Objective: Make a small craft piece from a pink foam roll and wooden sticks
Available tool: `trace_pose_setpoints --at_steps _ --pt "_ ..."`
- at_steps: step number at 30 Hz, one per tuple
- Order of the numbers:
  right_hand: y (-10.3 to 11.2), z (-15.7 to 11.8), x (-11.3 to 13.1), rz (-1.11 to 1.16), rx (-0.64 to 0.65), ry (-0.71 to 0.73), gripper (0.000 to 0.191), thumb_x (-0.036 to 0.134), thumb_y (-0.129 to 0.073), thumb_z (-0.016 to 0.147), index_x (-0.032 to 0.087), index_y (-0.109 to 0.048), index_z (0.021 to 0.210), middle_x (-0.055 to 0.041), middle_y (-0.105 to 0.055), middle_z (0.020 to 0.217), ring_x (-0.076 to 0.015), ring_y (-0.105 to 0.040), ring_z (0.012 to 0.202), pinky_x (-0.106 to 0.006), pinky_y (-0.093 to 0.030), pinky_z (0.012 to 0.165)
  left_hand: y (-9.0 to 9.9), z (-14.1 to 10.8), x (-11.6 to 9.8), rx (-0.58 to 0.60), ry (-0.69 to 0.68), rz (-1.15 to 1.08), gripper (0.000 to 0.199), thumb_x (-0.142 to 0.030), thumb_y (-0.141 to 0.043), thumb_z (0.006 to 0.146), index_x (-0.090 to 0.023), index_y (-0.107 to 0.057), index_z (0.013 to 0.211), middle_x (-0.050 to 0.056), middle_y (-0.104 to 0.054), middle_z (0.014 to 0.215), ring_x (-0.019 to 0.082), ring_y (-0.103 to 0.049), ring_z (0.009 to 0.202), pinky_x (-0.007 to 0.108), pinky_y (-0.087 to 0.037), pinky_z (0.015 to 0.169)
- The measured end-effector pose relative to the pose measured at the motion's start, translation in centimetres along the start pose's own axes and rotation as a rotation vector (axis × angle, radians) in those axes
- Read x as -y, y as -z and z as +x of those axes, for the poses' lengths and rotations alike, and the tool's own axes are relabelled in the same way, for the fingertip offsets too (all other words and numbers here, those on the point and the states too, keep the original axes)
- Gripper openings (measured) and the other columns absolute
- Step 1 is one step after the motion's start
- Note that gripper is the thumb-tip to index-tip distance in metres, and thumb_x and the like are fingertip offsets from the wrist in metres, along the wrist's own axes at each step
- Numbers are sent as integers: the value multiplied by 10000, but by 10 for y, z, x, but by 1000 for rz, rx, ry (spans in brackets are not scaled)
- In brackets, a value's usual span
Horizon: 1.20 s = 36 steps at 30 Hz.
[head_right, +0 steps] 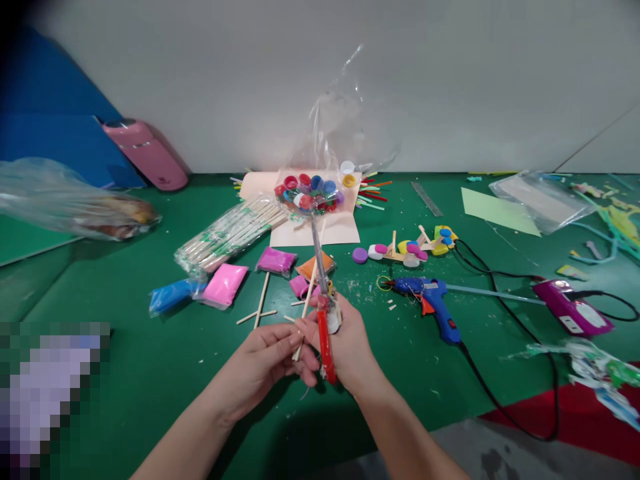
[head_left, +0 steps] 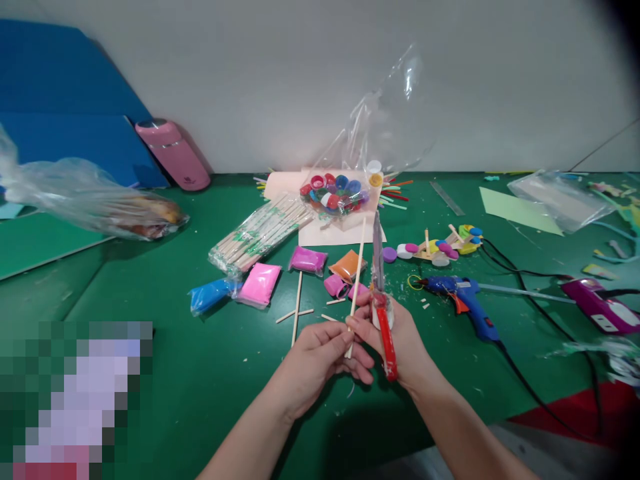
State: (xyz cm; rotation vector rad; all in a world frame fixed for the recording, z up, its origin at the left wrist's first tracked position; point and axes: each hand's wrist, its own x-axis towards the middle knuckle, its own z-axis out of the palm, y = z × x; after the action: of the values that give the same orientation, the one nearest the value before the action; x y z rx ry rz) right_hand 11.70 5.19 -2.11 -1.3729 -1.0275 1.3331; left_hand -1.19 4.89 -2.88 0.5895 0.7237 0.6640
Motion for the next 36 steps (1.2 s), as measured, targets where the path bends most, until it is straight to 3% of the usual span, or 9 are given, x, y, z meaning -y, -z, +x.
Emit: trace_pose_setpoints --at_steps 15,22,36 --pt "-2 0 1 0 22 7 334 363 -695 587 202 -495 801 62 -524 540 -95 -510 405 -225 -436 397 0 0 -1 2 -37 -5 221 -308 -552 765 -98 -579 701 83 -663 637 159 -611 508 277 -435 551" --pt "1 3 -1 -14 36 29 303 268 -698 606 192 -501 824 46 -527 631 -93 -520 516 -213 -435 477 0 0 1 -6 -57 32 211 -288 -534 779 -98 -579 700 81 -661 634 149 -598 494 273 -431 544" --pt "-2 3 2 -62 53 64 271 201 -679 606 195 -482 793 61 -502 615 -84 -469 471 -213 -405 460 -2 2 2 -64 -116 -69 143 -191 -571 755 -99 -645 675 49 -651 616 128 -597 551 257 -445 605"
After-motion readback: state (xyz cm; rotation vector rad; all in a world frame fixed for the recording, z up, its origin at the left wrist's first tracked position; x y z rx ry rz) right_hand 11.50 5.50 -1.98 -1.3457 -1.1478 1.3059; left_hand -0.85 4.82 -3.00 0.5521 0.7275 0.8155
